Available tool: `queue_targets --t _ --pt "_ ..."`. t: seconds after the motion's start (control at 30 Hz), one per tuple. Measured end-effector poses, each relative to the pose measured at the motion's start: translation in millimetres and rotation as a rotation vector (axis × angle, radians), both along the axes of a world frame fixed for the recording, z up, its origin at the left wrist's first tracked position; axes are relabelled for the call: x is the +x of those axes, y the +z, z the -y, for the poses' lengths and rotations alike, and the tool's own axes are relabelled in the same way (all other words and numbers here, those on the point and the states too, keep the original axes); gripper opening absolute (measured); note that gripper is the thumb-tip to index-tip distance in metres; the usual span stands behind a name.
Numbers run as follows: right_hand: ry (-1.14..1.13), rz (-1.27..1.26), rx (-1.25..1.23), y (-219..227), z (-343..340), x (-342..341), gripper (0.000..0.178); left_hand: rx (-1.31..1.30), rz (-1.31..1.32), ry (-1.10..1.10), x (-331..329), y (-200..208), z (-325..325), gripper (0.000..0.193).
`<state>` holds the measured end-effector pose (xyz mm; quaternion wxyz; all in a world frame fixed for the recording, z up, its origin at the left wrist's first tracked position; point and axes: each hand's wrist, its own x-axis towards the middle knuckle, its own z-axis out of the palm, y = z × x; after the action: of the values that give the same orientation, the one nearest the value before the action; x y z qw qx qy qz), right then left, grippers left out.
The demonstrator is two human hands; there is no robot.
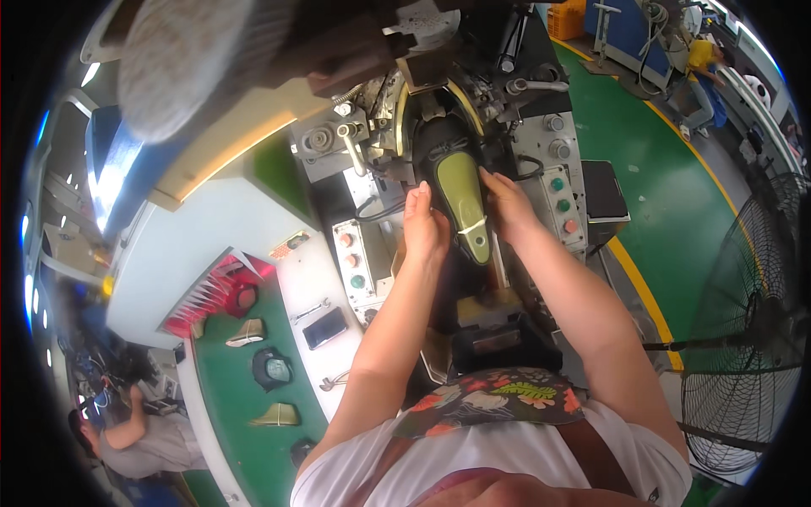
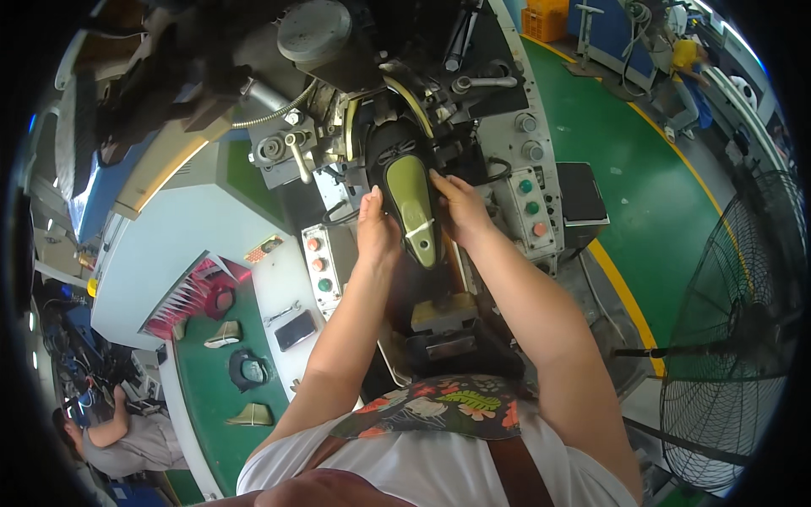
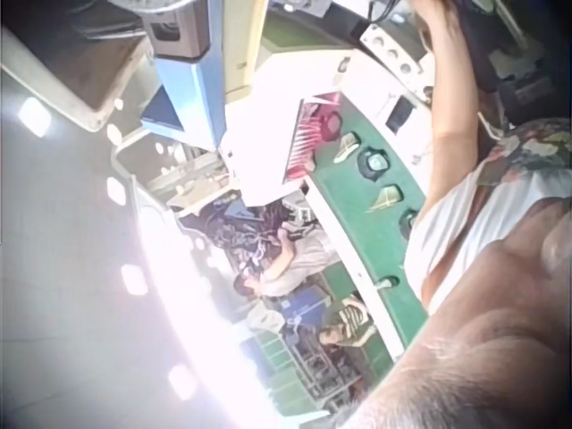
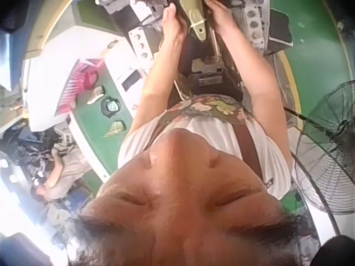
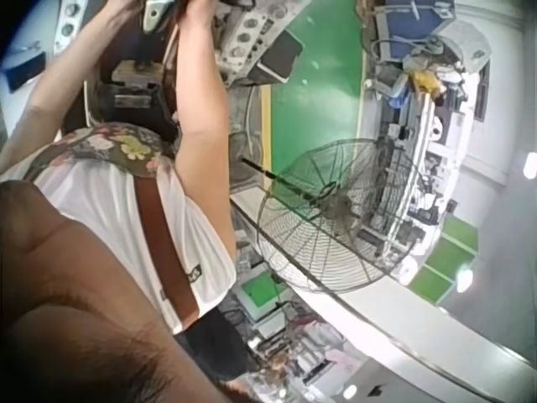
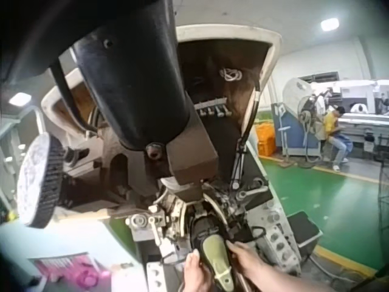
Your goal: The person fits shoe uppers onto shoe lasts by hand, inserts each shoe into a lasting machine, and presses the machine controls to press and shape the uppers onto the lasts.
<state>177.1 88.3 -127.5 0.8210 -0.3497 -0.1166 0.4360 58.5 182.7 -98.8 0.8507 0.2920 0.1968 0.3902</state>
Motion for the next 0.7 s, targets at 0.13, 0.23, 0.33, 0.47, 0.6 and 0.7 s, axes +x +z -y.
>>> queue_targets --t 0.13,0.23,0.33,0.47,0.6,0.7 --pt "-0.071 0.030 -0.085 2.5 -11.7 -12.9 0.024 0.117 0.091 -0.002 -0.2 -21.9 -7.7 0.016" --pt "-0.162 0.141 -0.242 14.7 -12.1 -23.6 0.026 0.291 -0.241 0.206 6.3 -6.9 9.7 0.024" --pt "-0.320 0.291 -0.374 26.6 -17.8 -33.5 0.031 0.557 -0.399 0.274 2.7 -8.6 1.6 0.021" --pt "-0.488 0.293 -0.401 38.7 -20.3 -38.2 0.029 0.476 -0.391 0.287 7.9 -2.7 0.0 0.020" --pt "-0.553 0.410 -0.393 30.9 -23.3 -34.0 0.029 0.524 -0.412 0.266 5.8 -5.3 -5.7 0.021" --pt "-0.495 0.365 -0.473 24.1 -25.7 -30.7 0.038 0.389 -0.360 0.226 7.4 -5.2 -5.7 0.021"
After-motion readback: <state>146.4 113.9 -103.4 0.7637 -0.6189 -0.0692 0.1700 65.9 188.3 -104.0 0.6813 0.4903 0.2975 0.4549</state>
